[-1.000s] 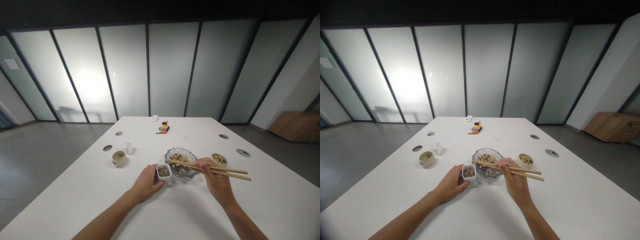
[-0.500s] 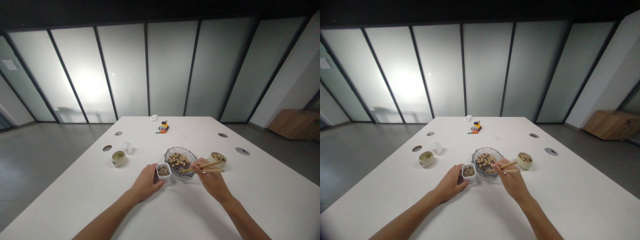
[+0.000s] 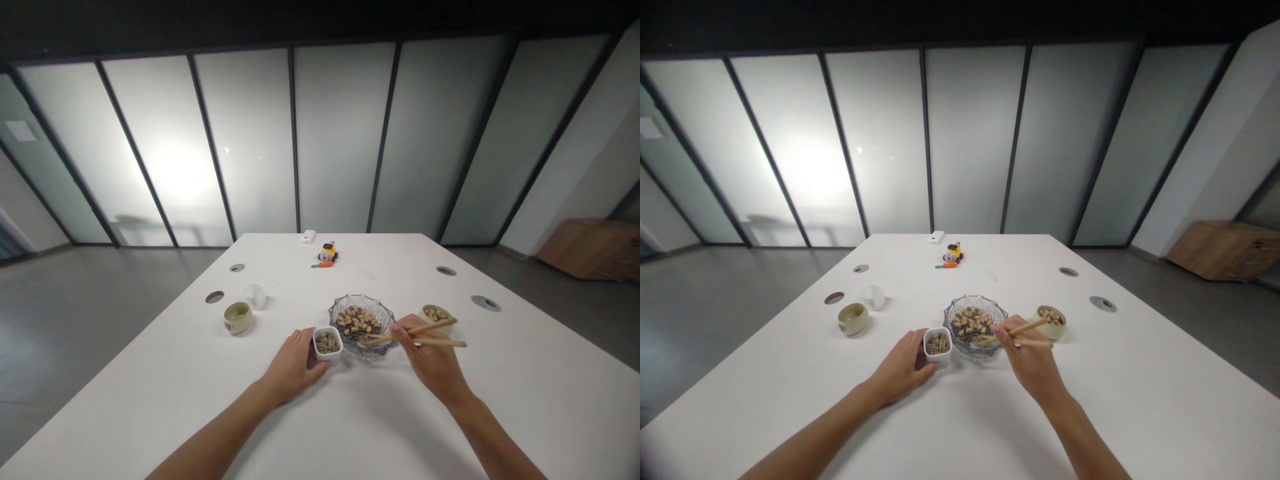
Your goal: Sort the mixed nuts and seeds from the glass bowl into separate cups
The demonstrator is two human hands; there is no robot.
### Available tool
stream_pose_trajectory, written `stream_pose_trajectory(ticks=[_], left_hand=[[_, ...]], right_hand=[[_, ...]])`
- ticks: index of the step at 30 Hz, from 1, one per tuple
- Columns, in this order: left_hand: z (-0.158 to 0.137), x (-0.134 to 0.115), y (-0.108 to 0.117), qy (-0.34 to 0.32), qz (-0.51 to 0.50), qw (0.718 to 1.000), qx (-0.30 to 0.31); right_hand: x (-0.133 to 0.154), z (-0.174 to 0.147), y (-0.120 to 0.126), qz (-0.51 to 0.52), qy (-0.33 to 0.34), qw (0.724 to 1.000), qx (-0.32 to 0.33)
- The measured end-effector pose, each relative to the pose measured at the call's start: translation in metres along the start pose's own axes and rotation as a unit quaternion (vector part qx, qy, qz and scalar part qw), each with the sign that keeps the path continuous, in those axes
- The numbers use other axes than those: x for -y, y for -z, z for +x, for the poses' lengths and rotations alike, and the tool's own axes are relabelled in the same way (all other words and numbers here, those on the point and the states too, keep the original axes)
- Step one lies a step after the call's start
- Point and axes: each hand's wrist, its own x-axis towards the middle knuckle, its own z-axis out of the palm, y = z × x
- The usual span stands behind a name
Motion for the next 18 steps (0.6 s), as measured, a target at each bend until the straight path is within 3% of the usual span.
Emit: stream_pose_trajectory(ticks=[12,18], left_hand=[[0.0,-0.0009,0.0007,-0.004,0.0,1.0,-0.002],[0.0002,-0.0006,0.0009,-0.004,0.001,1.0,-0.003]], right_hand=[[0.0011,-0.0003,-0.001,0.023,0.01,0.997,0.073],[-0.0018,-0.0005,-0.0002,0.028,0.005,0.998,0.063]])
